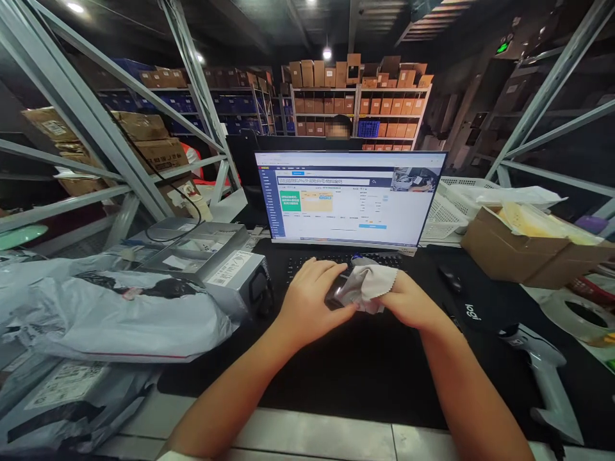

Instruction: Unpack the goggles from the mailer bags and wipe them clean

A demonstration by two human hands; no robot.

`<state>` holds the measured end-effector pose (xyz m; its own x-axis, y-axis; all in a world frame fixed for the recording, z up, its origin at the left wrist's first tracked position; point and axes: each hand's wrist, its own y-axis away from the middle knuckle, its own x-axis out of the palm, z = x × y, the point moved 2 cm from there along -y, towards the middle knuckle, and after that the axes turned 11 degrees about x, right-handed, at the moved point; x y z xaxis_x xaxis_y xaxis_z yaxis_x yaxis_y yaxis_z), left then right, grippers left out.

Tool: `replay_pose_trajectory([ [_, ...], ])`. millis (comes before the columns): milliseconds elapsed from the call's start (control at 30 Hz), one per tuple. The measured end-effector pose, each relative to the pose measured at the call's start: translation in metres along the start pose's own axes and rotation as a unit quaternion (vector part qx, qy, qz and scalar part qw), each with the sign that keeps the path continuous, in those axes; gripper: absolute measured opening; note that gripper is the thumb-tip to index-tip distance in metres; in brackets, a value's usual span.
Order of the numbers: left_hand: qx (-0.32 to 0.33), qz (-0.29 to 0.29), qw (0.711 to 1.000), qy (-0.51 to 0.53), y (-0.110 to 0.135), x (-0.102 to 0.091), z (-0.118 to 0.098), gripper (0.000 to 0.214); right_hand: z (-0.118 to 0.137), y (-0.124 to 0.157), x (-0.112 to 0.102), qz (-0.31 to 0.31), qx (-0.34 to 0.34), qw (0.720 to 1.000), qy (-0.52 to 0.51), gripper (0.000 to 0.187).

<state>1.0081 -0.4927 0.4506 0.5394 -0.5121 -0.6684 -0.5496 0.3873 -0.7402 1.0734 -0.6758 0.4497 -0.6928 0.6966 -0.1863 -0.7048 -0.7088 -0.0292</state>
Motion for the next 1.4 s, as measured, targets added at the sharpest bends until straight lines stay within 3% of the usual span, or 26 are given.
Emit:
replay_pose_trajectory([
  [133,0.071,0.008,0.997,0.004,-0.001,0.004,-0.004,0.045,0.002,0.000,0.004,0.023,0.024,0.999,0.012,0.015],
  [200,0.077,0.000,0.997,0.002,-0.002,0.000,-0.001,0.042,0.002,0.001,-0.002,0.022,0.030,0.999,0.027,0.015],
  [367,0.055,-0.027,0.998,-0.007,-0.003,-0.013,0.009,0.047,-0.004,0.000,-0.015,-0.001,0.029,1.000,-0.006,0.017],
  [600,0.058,-0.005,0.998,-0.015,-0.002,-0.006,0.000,0.042,0.001,-0.005,0.010,-0.010,0.044,0.999,-0.027,0.012],
  [767,0.025,-0.024,0.999,0.005,-0.002,-0.009,0.006,0.046,-0.001,-0.002,-0.007,-0.021,0.047,0.998,-0.028,0.015],
  [900,-0.011,-0.028,0.998,0.046,-0.002,-0.014,0.011,0.051,-0.001,0.001,-0.018,-0.004,0.051,0.998,-0.031,0.024],
  [1067,-0.045,-0.043,0.995,0.077,-0.001,-0.016,0.012,0.052,0.014,0.008,-0.018,0.069,0.012,0.998,-0.006,0.022],
  [1233,-0.033,-0.033,0.995,0.089,0.000,-0.014,0.009,0.055,0.011,0.010,-0.008,0.022,0.024,0.998,-0.044,0.016],
  [1333,0.008,0.006,0.996,0.088,0.000,-0.010,0.003,0.055,0.007,0.008,0.005,0.005,0.030,0.998,-0.047,0.013],
  [1400,0.040,0.000,0.997,0.069,-0.001,-0.010,0.000,0.048,0.007,0.007,0.011,-0.024,0.020,0.999,-0.029,0.014],
])
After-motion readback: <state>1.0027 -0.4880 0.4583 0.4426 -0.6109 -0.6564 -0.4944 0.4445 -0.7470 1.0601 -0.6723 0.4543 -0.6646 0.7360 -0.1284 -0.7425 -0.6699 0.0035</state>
